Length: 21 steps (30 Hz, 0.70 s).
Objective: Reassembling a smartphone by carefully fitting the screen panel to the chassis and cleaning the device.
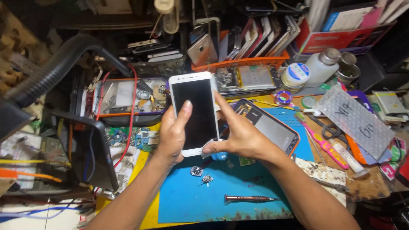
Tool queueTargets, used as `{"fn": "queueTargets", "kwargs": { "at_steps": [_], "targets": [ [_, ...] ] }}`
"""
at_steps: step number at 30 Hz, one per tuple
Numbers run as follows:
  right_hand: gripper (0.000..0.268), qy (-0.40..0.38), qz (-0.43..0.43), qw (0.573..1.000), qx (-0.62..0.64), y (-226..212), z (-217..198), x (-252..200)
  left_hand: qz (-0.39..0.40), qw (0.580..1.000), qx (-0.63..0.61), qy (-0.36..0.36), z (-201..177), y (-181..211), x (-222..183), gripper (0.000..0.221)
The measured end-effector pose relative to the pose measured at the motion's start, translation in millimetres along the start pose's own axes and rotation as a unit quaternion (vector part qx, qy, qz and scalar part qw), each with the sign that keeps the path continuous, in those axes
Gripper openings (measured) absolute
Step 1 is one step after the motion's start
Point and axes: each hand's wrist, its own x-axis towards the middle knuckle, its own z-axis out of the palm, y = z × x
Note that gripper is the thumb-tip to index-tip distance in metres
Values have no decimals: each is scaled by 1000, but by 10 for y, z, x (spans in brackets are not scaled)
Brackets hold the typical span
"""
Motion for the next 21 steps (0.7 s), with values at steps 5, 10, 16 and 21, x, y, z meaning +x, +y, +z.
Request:
{"fn": "queueTargets", "kwargs": {
  "at_steps": [5,10,16,21],
  "targets": [
    [108,71,-11,995,74,384,-113,46,-5,999,27,-28,32,-80,-27,24],
    [18,212,-43,949,230,647,-181,57,-6,987,120,-110,67,-172,-93,23],
    [41,265,14,955,134,296,-308,-68,-71,954,263,-121,111,-142,-177,53],
    [11,235,12,957,167,466,-301,4,-79,935,326,-114,63,-233,-180,51]
  ]
}}
